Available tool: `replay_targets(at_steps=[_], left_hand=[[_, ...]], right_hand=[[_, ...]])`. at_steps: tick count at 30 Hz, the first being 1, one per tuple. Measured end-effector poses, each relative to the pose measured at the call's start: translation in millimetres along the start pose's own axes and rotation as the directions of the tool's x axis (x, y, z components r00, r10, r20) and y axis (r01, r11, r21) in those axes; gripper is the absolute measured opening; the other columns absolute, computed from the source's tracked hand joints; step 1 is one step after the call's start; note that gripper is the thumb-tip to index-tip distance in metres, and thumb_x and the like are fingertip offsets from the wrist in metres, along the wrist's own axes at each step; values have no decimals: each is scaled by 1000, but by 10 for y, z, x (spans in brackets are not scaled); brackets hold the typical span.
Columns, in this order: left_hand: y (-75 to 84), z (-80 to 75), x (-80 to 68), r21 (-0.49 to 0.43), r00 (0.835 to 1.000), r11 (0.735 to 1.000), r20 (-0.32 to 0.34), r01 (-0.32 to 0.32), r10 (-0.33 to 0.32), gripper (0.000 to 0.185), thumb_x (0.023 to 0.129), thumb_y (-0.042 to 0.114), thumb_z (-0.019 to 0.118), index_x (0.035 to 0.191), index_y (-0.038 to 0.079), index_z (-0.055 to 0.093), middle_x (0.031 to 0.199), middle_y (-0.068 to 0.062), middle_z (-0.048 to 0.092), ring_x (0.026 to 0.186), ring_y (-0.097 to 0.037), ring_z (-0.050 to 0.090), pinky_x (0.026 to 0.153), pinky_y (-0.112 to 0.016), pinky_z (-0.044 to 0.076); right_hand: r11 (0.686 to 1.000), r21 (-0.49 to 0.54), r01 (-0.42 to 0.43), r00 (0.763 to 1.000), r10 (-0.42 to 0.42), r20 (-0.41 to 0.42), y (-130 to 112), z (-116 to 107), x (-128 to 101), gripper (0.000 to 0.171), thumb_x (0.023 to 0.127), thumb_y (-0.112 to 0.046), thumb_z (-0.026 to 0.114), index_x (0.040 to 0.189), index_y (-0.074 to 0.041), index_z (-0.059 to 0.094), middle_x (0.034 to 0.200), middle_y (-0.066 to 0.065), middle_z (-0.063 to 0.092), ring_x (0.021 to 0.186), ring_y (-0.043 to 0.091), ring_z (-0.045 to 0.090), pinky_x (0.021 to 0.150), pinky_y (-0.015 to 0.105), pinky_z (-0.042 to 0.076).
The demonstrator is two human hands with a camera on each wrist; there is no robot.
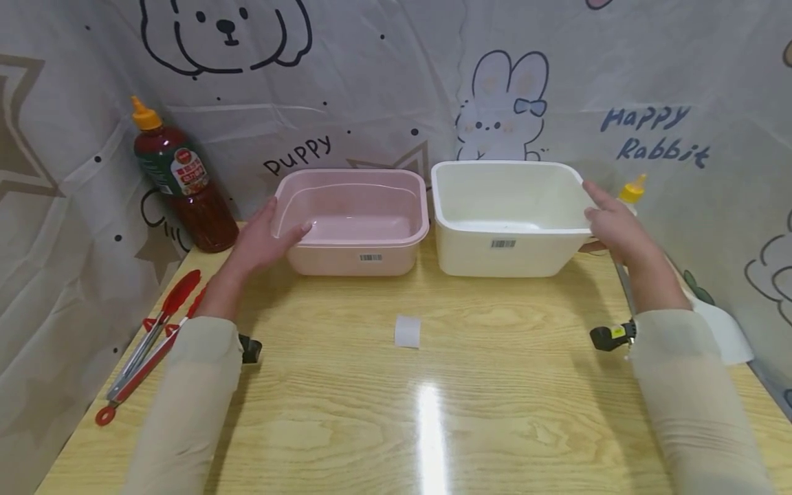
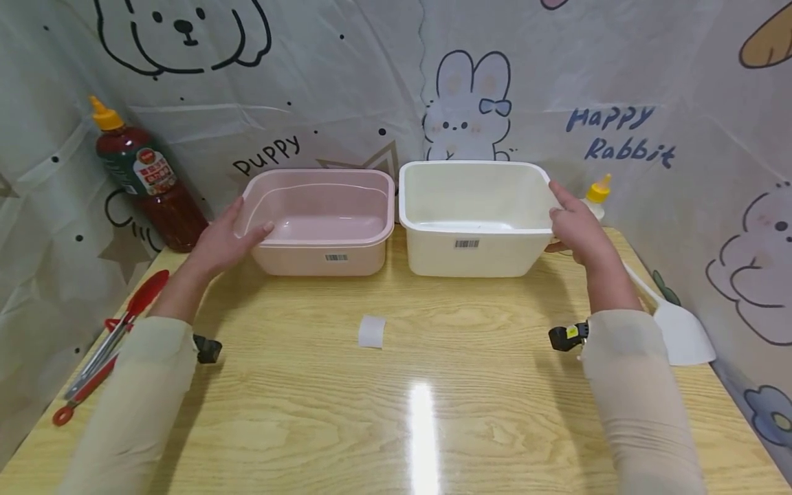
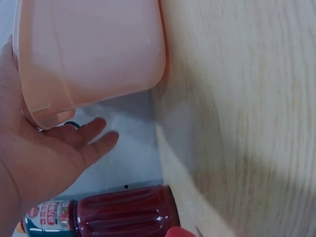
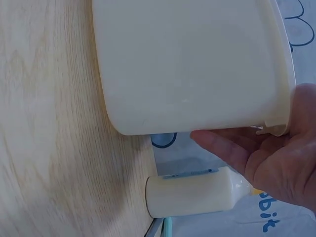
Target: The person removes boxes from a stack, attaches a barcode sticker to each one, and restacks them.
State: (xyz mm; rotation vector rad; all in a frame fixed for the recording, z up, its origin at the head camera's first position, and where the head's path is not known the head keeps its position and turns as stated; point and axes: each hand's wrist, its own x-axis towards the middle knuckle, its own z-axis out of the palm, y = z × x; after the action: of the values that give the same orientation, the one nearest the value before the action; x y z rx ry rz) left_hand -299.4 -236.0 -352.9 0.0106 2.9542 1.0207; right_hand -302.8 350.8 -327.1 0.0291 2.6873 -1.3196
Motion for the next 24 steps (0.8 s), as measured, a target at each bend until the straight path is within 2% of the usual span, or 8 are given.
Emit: replay_targets(at_steps=[7,10,11,14,17,18,19,24], left_hand=[[22,32,-48,-124,998,991,19,56,-54,116,83,79,58,164,25,-4,167,-20,22,145,-46,35,118,-67,29],[32,35,-58,-140,997,987,22,75,-73,116,83,79,59,164,27,-4,168,-18,22,146,-45,35,117,-68,30],[36,33,-61,-145,997,986,22,79,-76,116,83,78,60,164,28,-4,168,-18,22,146,-45,35,117,-68,30],[47,25,-65,-159,995,983,23,95,-93,114,84,76,62,164,30,-4,169,-16,22,147,-45,34,116,-68,30],[57,26,-56,-183,995,978,21,104,-102,111,84,73,64,164,32,-2,168,-16,23,147,-44,35,117,-68,30],[59,29,-52,-190,994,976,19,106,-104,110,85,72,65,164,32,-1,168,-16,25,147,-44,35,117,-68,30],[59,31,-46,-199,994,974,15,107,-106,109,85,70,66,164,32,1,167,-16,26,146,-43,36,117,-68,31],[52,40,-40,-234,993,965,2,118,-121,108,85,66,69,164,31,4,165,-16,30,145,-42,37,118,-67,30]], right_hand=[[1000,6,-13,999,13,-39,-4,2,-4,59,110,-31,19,163,-23,-7,166,29,13,82,6,65,87,51,61],[1000,10,-22,999,23,-48,-26,-20,-28,59,110,-33,20,163,-22,-5,163,32,22,82,7,65,89,55,59],[999,10,-33,998,33,-48,-33,-36,-39,60,110,-34,20,163,-24,-5,162,32,24,81,8,65,92,61,56],[1000,20,-13,998,15,-54,-61,-77,-54,60,110,-34,18,163,-23,-5,160,33,27,81,4,64,91,62,56],[999,33,23,998,-21,-59,-104,-139,-75,60,110,-30,18,164,-20,-5,160,34,25,80,-1,63,84,51,61],[999,34,39,997,-36,-63,-124,-160,-83,59,110,-29,18,164,-18,-5,160,34,25,80,-2,62,78,41,63],[998,37,42,997,-39,-64,-147,-184,-95,59,110,-28,19,164,-18,-4,160,34,24,80,-3,62,76,38,63],[999,32,18,997,-16,-74,-299,-309,-171,58,110,-31,17,164,-26,-4,158,33,27,78,-3,63,72,31,62]])
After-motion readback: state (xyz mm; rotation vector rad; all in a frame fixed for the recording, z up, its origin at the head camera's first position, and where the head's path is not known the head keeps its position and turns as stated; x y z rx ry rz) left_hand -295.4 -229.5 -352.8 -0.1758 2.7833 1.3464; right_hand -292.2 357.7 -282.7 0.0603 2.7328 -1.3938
